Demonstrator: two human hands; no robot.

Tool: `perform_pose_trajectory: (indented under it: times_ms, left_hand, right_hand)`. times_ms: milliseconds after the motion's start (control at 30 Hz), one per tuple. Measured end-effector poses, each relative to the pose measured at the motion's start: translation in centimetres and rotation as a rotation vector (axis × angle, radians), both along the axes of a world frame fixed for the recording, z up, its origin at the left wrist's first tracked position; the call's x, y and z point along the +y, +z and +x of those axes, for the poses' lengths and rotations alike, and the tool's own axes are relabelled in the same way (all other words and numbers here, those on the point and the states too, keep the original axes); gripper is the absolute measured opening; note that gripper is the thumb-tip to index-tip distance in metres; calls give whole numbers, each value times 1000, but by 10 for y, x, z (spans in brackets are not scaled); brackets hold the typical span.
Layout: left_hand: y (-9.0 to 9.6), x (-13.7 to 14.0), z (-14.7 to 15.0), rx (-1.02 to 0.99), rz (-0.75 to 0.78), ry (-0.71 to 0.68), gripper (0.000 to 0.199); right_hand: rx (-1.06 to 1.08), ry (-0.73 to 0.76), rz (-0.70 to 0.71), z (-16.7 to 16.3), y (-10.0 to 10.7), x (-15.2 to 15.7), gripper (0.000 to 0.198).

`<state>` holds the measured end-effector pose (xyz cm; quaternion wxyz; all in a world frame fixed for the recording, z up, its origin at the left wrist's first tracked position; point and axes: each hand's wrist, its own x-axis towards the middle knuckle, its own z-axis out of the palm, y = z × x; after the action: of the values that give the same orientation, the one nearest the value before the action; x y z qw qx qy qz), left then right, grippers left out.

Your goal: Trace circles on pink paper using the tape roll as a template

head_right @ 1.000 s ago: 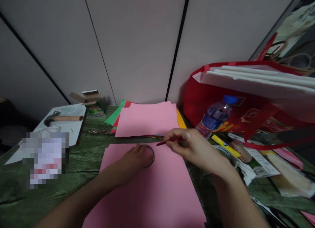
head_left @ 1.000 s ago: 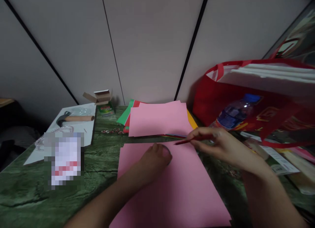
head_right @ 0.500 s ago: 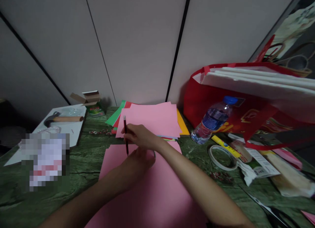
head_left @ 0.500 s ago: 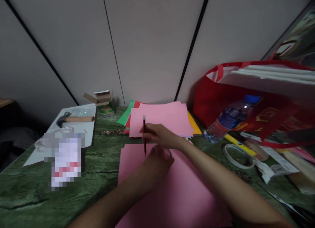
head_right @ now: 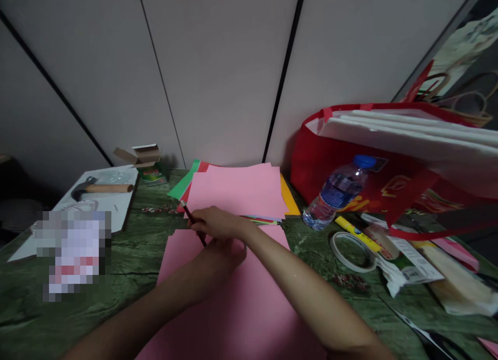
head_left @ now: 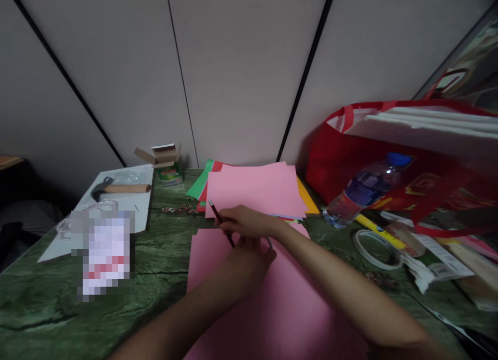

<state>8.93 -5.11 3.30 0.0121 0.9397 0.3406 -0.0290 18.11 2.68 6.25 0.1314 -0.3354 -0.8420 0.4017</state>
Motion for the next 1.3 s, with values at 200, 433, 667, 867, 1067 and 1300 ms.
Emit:
perform_pose_trajectory:
  times_ms: [200,433,667,867,1067,1300]
  left_hand:
    - [-2,2,1,15,99,-53,37]
    - [2,2,3,24,76,-48,29]
    - [10,2,5,62,28,-39,34]
    - [17,1,2,33,-31,-49,32]
    - [19,1,0,38,-31,-80,32]
    - [22,0,-1,36,-34,-62,30]
  right_hand:
    - [82,-134,-13,4,-9,7,10]
    - [169,-241,-11,11,-21,14,8]
    - [147,-330,43,14,-22,17,9]
    - [97,-453,96,22,-29,25,10]
    - [59,-607,124,38,-35,31,9]
    - [84,-743,109,63,-46,30,12]
